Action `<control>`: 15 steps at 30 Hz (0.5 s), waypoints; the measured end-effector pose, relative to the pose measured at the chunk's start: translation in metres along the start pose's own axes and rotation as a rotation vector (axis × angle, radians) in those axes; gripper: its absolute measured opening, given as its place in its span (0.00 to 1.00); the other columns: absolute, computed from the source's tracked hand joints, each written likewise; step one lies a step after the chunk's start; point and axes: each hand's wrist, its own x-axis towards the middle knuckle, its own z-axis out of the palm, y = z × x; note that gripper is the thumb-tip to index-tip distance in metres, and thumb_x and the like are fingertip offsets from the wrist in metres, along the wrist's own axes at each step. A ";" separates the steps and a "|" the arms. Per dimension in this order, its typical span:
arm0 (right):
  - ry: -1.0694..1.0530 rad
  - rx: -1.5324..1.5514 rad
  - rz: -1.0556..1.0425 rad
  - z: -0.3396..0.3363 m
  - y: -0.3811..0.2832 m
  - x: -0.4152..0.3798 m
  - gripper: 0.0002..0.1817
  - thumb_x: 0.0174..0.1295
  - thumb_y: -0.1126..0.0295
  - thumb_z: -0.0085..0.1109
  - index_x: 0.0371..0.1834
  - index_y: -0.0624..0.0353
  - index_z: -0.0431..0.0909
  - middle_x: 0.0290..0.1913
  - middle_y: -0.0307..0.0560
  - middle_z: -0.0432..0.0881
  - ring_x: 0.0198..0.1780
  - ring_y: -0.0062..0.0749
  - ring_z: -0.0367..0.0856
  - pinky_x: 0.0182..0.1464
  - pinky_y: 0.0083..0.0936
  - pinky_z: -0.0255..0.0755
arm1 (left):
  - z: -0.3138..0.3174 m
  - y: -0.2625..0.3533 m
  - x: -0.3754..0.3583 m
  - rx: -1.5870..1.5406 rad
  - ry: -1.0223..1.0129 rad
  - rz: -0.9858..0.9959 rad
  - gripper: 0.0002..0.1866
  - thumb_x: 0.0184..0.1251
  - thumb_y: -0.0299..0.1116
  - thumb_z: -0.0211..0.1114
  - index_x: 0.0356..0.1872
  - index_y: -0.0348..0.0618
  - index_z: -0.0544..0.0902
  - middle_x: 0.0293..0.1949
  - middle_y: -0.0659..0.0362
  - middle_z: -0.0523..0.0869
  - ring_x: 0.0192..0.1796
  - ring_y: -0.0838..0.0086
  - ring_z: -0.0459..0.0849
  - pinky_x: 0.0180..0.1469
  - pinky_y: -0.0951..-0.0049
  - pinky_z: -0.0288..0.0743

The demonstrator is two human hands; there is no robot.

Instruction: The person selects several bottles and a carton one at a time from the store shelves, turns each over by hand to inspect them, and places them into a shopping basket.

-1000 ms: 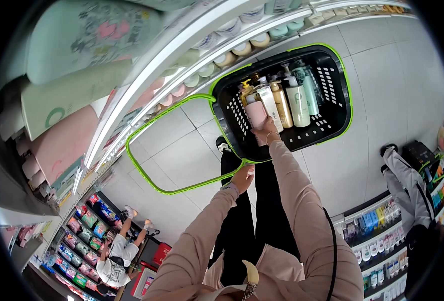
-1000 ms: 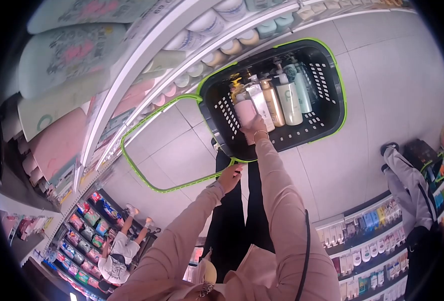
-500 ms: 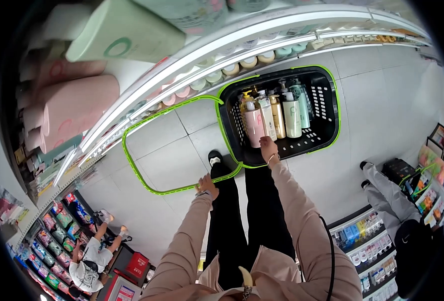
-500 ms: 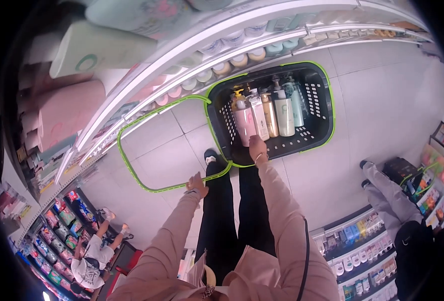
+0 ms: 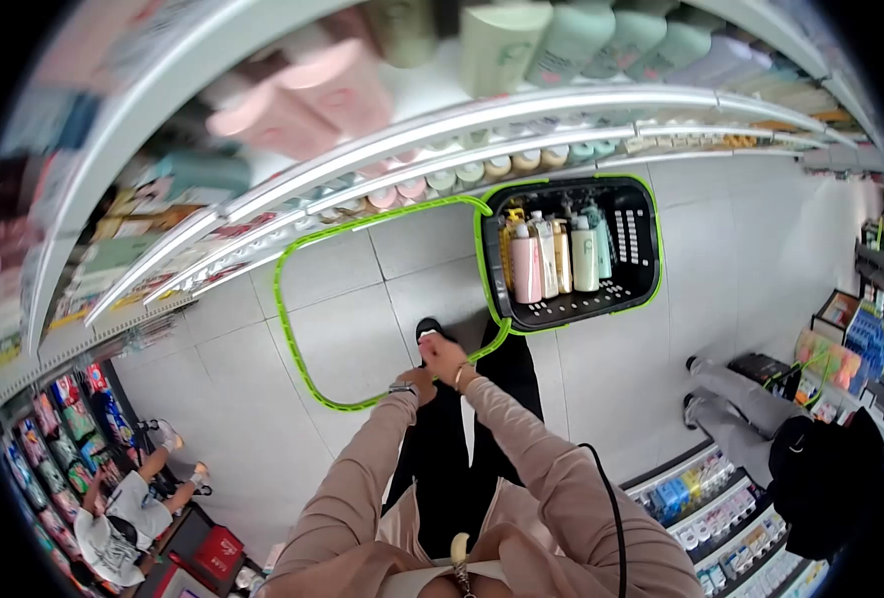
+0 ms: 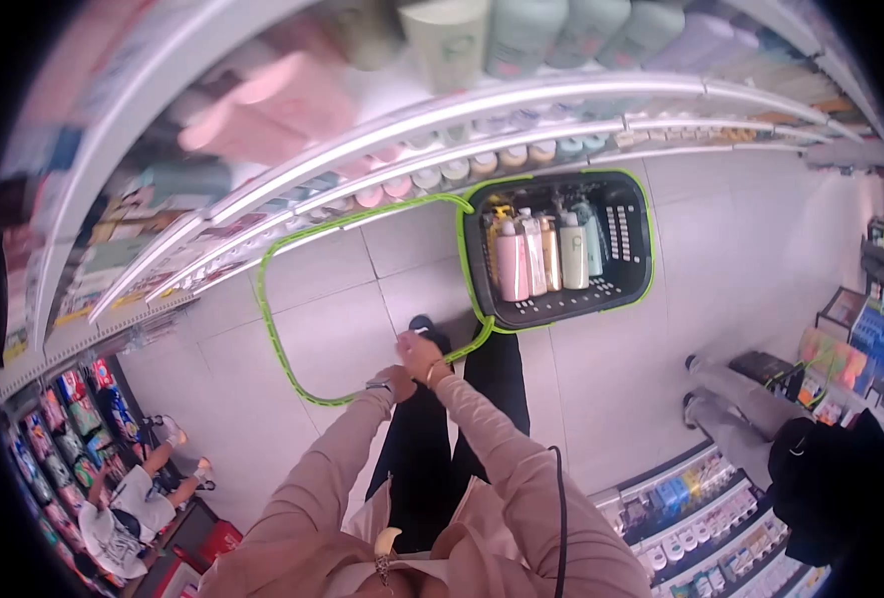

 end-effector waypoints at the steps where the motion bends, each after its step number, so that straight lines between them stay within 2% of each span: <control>1: -0.110 -0.104 -0.157 0.013 -0.017 -0.004 0.19 0.59 0.57 0.51 0.47 0.57 0.70 0.38 0.50 0.80 0.40 0.38 0.79 0.43 0.28 0.72 | 0.016 -0.009 -0.004 -0.055 0.091 0.093 0.15 0.55 0.35 0.52 0.43 0.42 0.75 0.44 0.49 0.80 0.49 0.57 0.77 0.50 0.61 0.72; 2: -0.220 0.023 -0.007 0.030 -0.034 -0.007 0.25 0.59 0.53 0.50 0.53 0.59 0.65 0.41 0.51 0.79 0.44 0.38 0.77 0.47 0.27 0.70 | 0.044 -0.034 0.004 0.173 0.302 0.472 0.21 0.61 0.43 0.50 0.51 0.43 0.72 0.48 0.46 0.78 0.50 0.59 0.77 0.53 0.66 0.69; 3: -0.333 0.144 0.147 0.046 -0.050 -0.011 0.30 0.59 0.50 0.50 0.58 0.60 0.60 0.45 0.53 0.77 0.49 0.37 0.76 0.50 0.26 0.68 | 0.050 -0.038 -0.004 0.119 0.280 0.421 0.21 0.61 0.43 0.50 0.51 0.43 0.72 0.47 0.46 0.78 0.50 0.59 0.77 0.53 0.66 0.68; 4: -0.346 0.121 0.119 0.058 -0.064 -0.014 0.30 0.59 0.50 0.50 0.58 0.60 0.60 0.45 0.53 0.77 0.49 0.37 0.76 0.50 0.26 0.68 | 0.049 -0.037 -0.016 0.058 0.231 0.350 0.21 0.61 0.43 0.50 0.51 0.43 0.73 0.47 0.46 0.78 0.50 0.60 0.77 0.53 0.66 0.68; 6: -0.521 0.520 0.149 0.075 -0.092 -0.020 0.40 0.58 0.46 0.50 0.63 0.67 0.49 0.45 0.59 0.76 0.48 0.39 0.75 0.50 0.29 0.68 | 0.043 -0.037 -0.043 -0.005 0.177 0.249 0.20 0.61 0.43 0.50 0.50 0.43 0.73 0.47 0.47 0.78 0.49 0.60 0.77 0.53 0.66 0.68; 7: -0.536 0.498 0.127 0.076 -0.113 -0.026 0.40 0.58 0.46 0.50 0.63 0.67 0.49 0.45 0.59 0.76 0.48 0.39 0.75 0.50 0.29 0.68 | 0.040 -0.037 -0.055 -0.011 0.170 0.233 0.20 0.61 0.43 0.50 0.50 0.43 0.73 0.47 0.47 0.78 0.49 0.60 0.77 0.53 0.66 0.68; 9: -0.660 0.464 0.272 0.068 -0.164 -0.043 0.43 0.56 0.47 0.54 0.64 0.67 0.48 0.42 0.57 0.77 0.47 0.37 0.75 0.50 0.28 0.68 | 0.037 -0.036 -0.074 -0.013 0.165 0.216 0.20 0.61 0.43 0.50 0.50 0.43 0.73 0.47 0.47 0.78 0.49 0.60 0.78 0.52 0.66 0.68; 10: -0.645 0.232 0.184 0.072 -0.164 -0.045 0.44 0.53 0.47 0.56 0.63 0.67 0.50 0.39 0.56 0.79 0.44 0.36 0.77 0.47 0.27 0.69 | 0.035 -0.034 -0.083 -0.015 0.163 0.218 0.20 0.61 0.43 0.50 0.50 0.43 0.73 0.46 0.47 0.78 0.49 0.60 0.78 0.52 0.66 0.68; 11: -0.582 0.071 0.167 0.077 -0.169 -0.047 0.38 0.52 0.46 0.57 0.56 0.67 0.62 0.32 0.52 0.79 0.37 0.34 0.78 0.41 0.26 0.71 | 0.033 -0.032 -0.091 -0.016 0.165 0.219 0.20 0.61 0.43 0.50 0.50 0.43 0.73 0.46 0.47 0.78 0.49 0.60 0.78 0.52 0.66 0.68; 13: -0.611 0.111 0.297 0.081 -0.177 -0.057 0.27 0.54 0.49 0.54 0.43 0.65 0.72 0.23 0.46 0.77 0.26 0.31 0.78 0.32 0.26 0.72 | 0.031 -0.022 -0.104 -0.009 0.161 0.231 0.20 0.61 0.43 0.50 0.50 0.44 0.74 0.46 0.47 0.78 0.49 0.60 0.78 0.52 0.66 0.68; 14: -0.627 0.088 0.284 0.086 -0.173 -0.064 0.27 0.53 0.49 0.54 0.43 0.65 0.72 0.23 0.46 0.77 0.26 0.31 0.78 0.32 0.26 0.72 | 0.031 -0.019 -0.109 -0.006 0.160 0.229 0.20 0.61 0.43 0.50 0.49 0.44 0.74 0.46 0.47 0.78 0.49 0.60 0.78 0.52 0.66 0.68; 15: -0.560 0.148 0.308 0.091 -0.169 -0.071 0.24 0.54 0.51 0.53 0.39 0.65 0.73 0.20 0.45 0.75 0.22 0.30 0.76 0.28 0.27 0.71 | 0.031 -0.016 -0.114 -0.011 0.169 0.235 0.19 0.61 0.43 0.50 0.49 0.44 0.74 0.46 0.48 0.79 0.48 0.60 0.78 0.52 0.66 0.68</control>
